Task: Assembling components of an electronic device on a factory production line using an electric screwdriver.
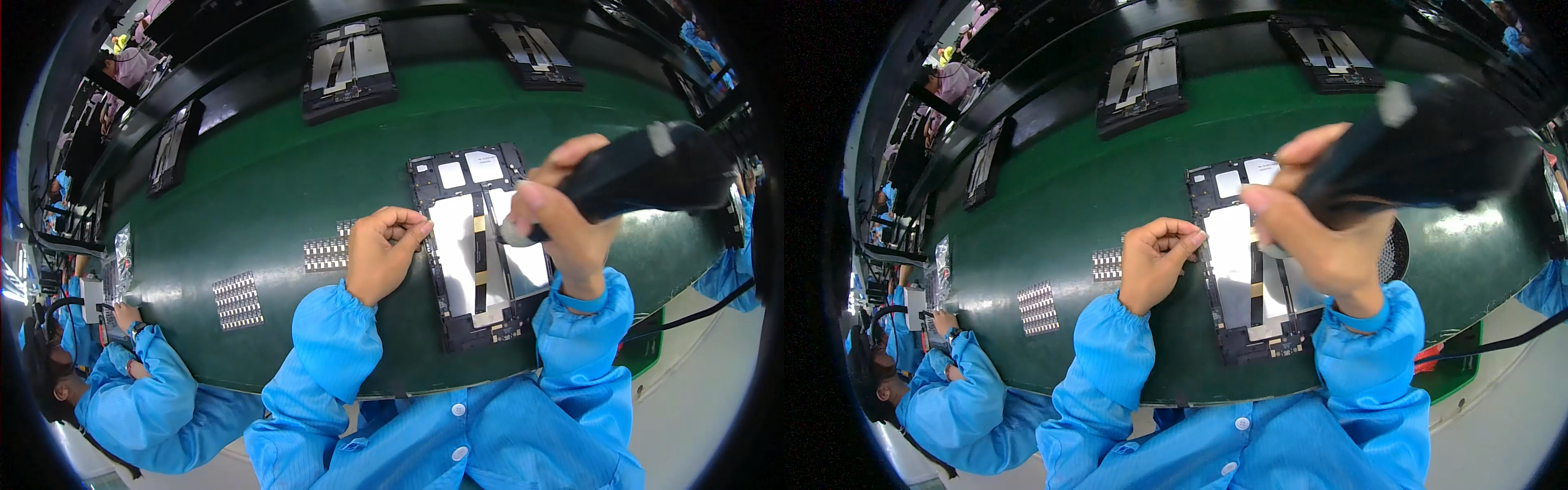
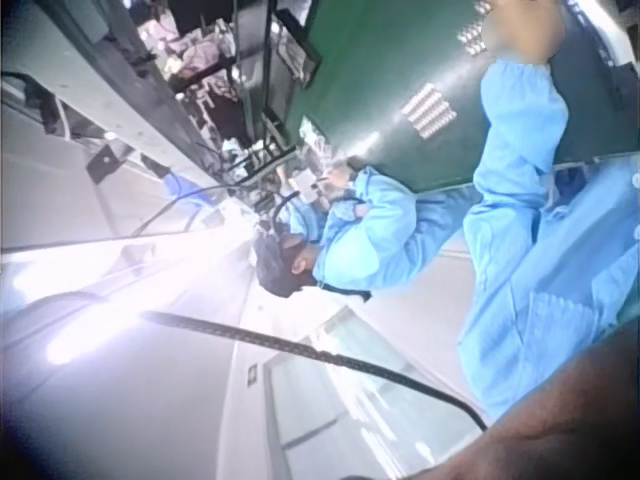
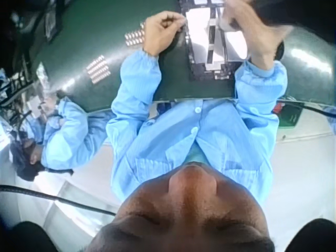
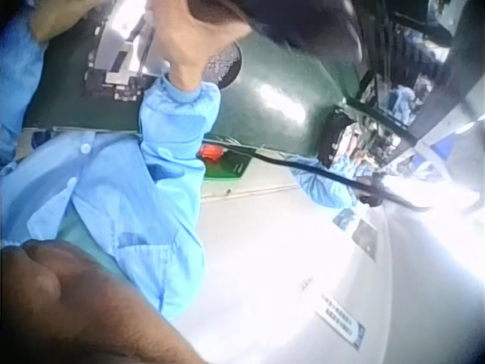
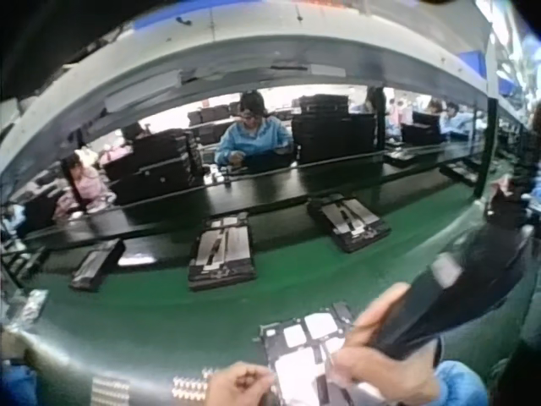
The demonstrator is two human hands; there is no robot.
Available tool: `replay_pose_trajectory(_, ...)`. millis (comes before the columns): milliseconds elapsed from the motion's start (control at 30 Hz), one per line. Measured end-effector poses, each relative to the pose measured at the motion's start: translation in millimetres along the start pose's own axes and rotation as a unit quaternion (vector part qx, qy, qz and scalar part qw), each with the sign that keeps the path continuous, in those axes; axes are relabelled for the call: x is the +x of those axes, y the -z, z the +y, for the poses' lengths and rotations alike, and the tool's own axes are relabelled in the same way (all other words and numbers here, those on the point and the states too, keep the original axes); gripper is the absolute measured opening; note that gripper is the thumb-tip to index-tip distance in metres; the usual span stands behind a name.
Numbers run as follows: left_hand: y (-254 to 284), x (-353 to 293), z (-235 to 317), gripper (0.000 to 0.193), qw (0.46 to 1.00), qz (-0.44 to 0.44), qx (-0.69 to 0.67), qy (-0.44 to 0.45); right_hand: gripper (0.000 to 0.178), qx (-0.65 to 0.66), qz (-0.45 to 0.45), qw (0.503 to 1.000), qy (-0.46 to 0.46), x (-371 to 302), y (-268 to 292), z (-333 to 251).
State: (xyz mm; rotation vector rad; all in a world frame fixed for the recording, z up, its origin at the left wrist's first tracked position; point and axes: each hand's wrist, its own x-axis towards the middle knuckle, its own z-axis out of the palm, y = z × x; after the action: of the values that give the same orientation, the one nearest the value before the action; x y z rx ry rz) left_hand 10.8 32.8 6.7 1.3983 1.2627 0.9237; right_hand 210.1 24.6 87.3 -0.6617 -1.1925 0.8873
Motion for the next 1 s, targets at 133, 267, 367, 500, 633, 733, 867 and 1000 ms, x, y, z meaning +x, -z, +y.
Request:
replay_pose_trajectory(133, -0.8, 4.3, 7.7, 0.013, 0.999, -0.015, -0.017, 0.027, 0.033, -0.049, -0.051, 0.997, -0.036, 4.7, -13.5, 6.6)
replay_pose_trajectory(267, -1.7, 10.5, 8.3, 0.012, 0.999, -0.04, -0.016, 0.02, 0.031, -0.044, -0.049, 0.997, -0.039, 9.8, -15.4, 15.7)
replay_pose_trajectory(367, -3.0, 15.7, 14.5, 0.011, 0.998, -0.06, -0.005, 0.031, 0.03, -0.051, -0.043, 0.997, -0.04, 12.8, -10.7, 22.3)
replay_pose_trajectory(500, -5.1, 20.9, 21.0, 0.01, 0.995, -0.077, -0.014, 0.06, 0.029, -0.067, -0.053, 0.996, -0.034, 17.5, -5.2, 25.0)
replay_pose_trajectory(633, -5.7, 25.4, 26.1, 0.01, 0.994, -0.085, -0.017, 0.069, 0.03, -0.077, -0.041, 0.995, -0.045, 20.1, -2.2, 22.9)
replay_pose_trajectory(733, -8.3, 28.7, 28.5, 0.011, 0.994, -0.088, -0.009, 0.07, 0.031, -0.064, -0.053, 0.996, -0.024, 23.5, 5.8, 20.8)
replay_pose_trajectory(867, -10.6, 31.3, 30.5, 0.011, 0.993, -0.091, -0.001, 0.075, 0.031, 0.007, -0.051, 0.999, 0.0, 28.4, 2.7, 15.5)
replay_pose_trajectory(1000, -11.7, 34.7, 29.3, 0.012, 0.99, -0.115, 0.023, 0.084, 0.03, 0.013, -0.059, 0.998, -0.002, 31.8, -6.2, 16.8)
